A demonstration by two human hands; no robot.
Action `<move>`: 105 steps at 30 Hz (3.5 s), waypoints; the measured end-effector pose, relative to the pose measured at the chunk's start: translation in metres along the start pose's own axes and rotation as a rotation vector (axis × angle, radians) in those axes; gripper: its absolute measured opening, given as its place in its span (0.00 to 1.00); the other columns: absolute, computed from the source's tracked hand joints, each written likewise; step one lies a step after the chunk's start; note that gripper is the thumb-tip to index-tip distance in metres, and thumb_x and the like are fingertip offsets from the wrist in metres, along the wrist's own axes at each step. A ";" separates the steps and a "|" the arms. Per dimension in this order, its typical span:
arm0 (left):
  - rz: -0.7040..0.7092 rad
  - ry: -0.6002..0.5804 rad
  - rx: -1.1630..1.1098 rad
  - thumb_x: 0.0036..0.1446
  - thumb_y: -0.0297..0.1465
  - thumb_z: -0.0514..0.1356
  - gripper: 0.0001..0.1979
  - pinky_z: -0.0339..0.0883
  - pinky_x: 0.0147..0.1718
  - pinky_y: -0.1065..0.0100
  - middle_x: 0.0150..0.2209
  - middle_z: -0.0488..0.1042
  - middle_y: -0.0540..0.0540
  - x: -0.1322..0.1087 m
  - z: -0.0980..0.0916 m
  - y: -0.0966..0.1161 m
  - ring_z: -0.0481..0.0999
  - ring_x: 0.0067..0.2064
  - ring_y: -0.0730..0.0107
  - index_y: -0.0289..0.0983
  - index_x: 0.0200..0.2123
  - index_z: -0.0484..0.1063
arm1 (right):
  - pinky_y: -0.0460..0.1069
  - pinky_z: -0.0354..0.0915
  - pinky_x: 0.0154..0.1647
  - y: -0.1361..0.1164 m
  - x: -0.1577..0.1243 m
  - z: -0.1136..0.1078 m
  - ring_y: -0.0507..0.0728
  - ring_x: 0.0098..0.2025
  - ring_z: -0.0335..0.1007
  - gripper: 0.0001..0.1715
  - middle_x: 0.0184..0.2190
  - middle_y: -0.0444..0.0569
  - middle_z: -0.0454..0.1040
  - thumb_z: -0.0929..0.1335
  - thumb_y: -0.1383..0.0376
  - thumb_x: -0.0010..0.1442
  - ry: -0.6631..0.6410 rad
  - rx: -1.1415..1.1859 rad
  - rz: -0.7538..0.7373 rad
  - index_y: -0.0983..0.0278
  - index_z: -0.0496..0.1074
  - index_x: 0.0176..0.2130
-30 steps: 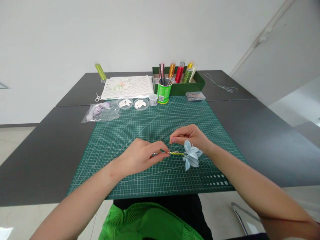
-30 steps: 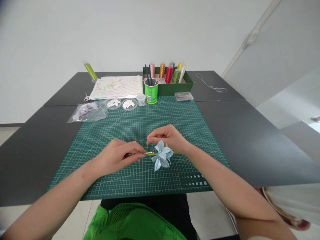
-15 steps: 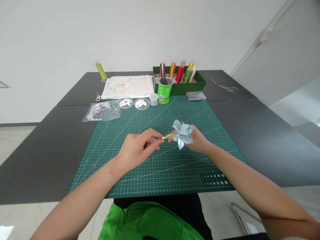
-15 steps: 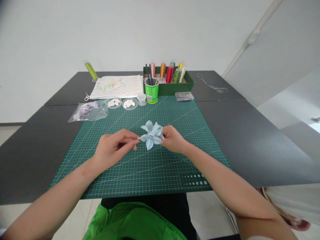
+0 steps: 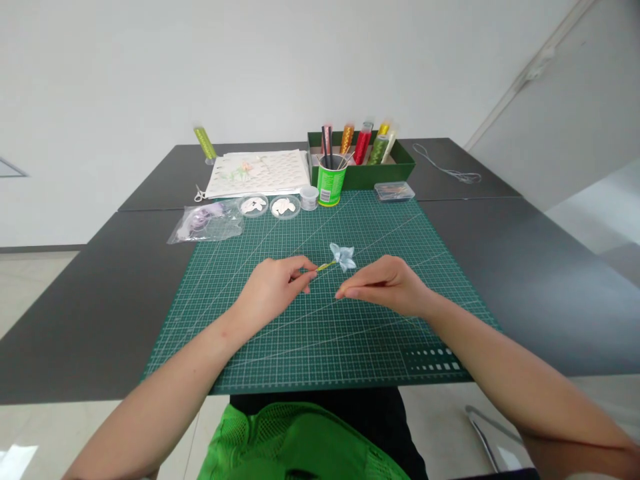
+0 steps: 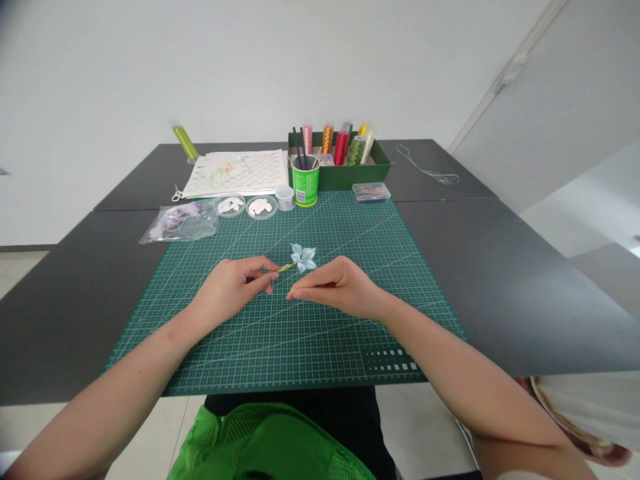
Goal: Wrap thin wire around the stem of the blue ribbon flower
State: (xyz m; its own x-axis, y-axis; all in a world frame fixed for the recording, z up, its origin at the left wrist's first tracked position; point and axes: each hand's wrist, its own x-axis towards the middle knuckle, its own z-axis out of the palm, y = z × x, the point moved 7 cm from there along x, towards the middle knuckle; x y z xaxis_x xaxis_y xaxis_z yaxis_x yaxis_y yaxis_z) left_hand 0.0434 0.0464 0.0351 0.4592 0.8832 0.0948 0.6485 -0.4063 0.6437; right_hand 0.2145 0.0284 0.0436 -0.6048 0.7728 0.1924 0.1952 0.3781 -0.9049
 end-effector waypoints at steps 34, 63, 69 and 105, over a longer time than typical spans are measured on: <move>0.190 0.052 -0.196 0.66 0.34 0.62 0.07 0.60 0.20 0.78 0.26 0.82 0.54 -0.014 -0.008 0.026 0.73 0.20 0.79 0.39 0.40 0.79 | 0.50 0.72 0.36 0.073 0.014 -0.013 0.59 0.37 0.79 0.19 0.34 0.51 0.84 0.74 0.51 0.59 0.139 -0.073 0.242 0.64 0.84 0.35; -0.190 0.162 -0.058 0.64 0.41 0.59 0.14 0.53 0.20 0.71 0.25 0.81 0.53 0.009 -0.016 -0.027 0.65 0.18 0.75 0.39 0.39 0.81 | 0.45 0.44 0.18 0.020 0.002 -0.002 0.45 0.19 0.49 0.16 0.18 0.44 0.73 0.74 0.57 0.61 -0.316 0.119 0.129 0.67 0.85 0.41; -0.160 -0.076 -0.012 0.65 0.37 0.60 0.11 0.53 0.19 0.72 0.25 0.80 0.56 0.008 0.008 -0.021 0.65 0.18 0.77 0.40 0.34 0.80 | 0.45 0.43 0.18 0.004 -0.001 -0.004 0.44 0.17 0.46 0.14 0.16 0.41 0.69 0.74 0.60 0.62 -0.282 0.185 0.033 0.68 0.84 0.42; 0.203 -0.206 -0.144 0.68 0.35 0.60 0.09 0.58 0.21 0.76 0.26 0.82 0.55 -0.014 0.013 0.026 0.71 0.19 0.80 0.40 0.39 0.79 | 0.54 0.70 0.51 0.065 0.014 -0.007 0.58 0.48 0.77 0.21 0.50 0.49 0.81 0.67 0.55 0.69 -0.175 -0.023 0.184 0.59 0.78 0.56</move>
State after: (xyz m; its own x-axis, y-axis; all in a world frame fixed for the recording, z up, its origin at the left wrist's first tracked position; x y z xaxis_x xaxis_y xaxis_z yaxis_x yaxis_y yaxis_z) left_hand 0.0617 0.0201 0.0412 0.6934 0.7154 0.0857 0.4454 -0.5191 0.7295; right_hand 0.2241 0.0679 -0.0096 -0.6816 0.7303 -0.0452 0.3309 0.2526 -0.9092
